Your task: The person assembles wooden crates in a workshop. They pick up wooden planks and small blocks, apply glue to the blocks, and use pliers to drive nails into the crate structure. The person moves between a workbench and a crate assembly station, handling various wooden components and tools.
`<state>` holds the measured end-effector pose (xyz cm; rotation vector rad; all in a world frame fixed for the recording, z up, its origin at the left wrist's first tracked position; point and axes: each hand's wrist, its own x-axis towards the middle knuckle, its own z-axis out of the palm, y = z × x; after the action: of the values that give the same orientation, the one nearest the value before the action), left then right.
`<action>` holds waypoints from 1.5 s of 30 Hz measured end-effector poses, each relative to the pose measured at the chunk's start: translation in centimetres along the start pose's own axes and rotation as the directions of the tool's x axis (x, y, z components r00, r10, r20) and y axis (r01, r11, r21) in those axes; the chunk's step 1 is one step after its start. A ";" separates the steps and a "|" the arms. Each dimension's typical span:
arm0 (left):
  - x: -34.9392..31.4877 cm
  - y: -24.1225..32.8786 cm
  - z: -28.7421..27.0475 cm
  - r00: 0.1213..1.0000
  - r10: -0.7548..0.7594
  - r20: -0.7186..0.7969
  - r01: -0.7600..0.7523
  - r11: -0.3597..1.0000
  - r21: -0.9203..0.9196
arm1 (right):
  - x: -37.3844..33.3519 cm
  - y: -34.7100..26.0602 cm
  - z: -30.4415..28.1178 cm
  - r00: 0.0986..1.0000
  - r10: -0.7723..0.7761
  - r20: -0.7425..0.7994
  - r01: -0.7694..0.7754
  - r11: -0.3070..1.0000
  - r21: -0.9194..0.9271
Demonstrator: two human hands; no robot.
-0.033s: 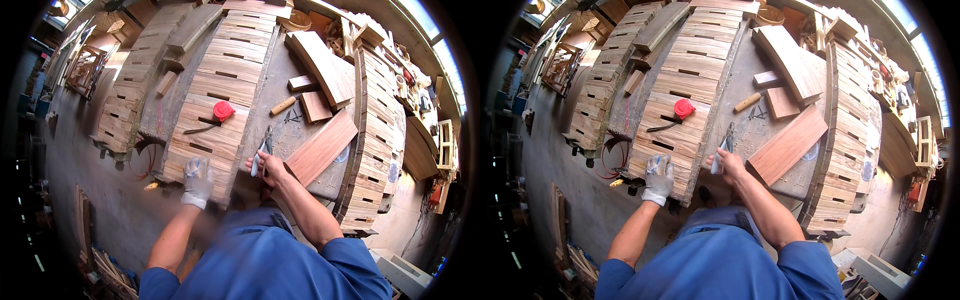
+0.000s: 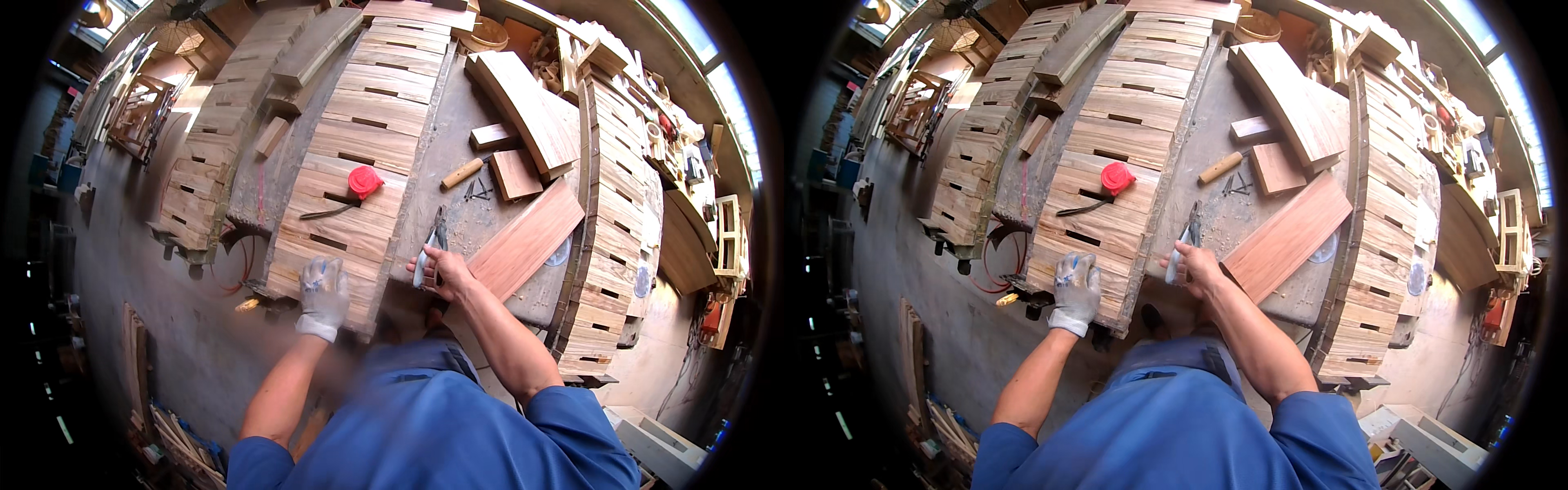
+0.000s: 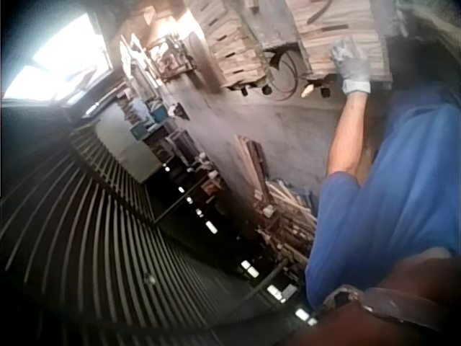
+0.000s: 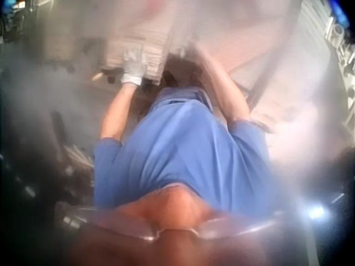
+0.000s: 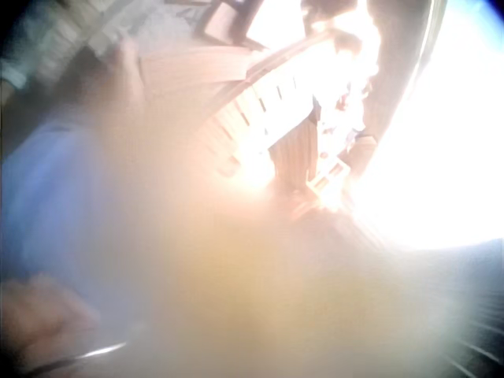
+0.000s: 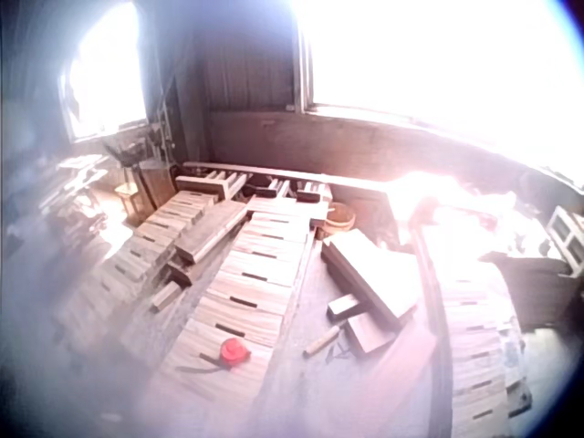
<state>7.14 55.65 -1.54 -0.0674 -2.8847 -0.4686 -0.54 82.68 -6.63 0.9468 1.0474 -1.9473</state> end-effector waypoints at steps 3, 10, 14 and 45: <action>0.0 0.1 0.0 1.000 0.003 -0.001 -0.003 1.000 0.009 | 1.3 -2.0 -2.3 0.996 -0.084 -0.023 0.071 0.941 -0.332; 0.0 0.0 0.0 1.000 0.006 0.013 -0.006 1.000 0.025 | 1.7 -6.8 -1.2 0.964 -0.266 0.019 0.172 0.568 -0.805; 0.0 0.0 0.1 1.000 0.017 0.012 -0.018 0.999 0.034 | 2.2 -8.4 -0.7 0.934 -0.354 0.057 0.218 0.434 -0.874; 0.4 0.7 -0.3 1.000 0.002 0.020 -0.003 0.999 0.042 | 1.0 -4.1 6.5 0.922 -0.050 0.384 -0.107 0.920 0.377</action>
<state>6.87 56.26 -0.94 -0.0696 -2.9122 -0.4091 -6.15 78.37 -3.44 0.7251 0.4196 -2.2471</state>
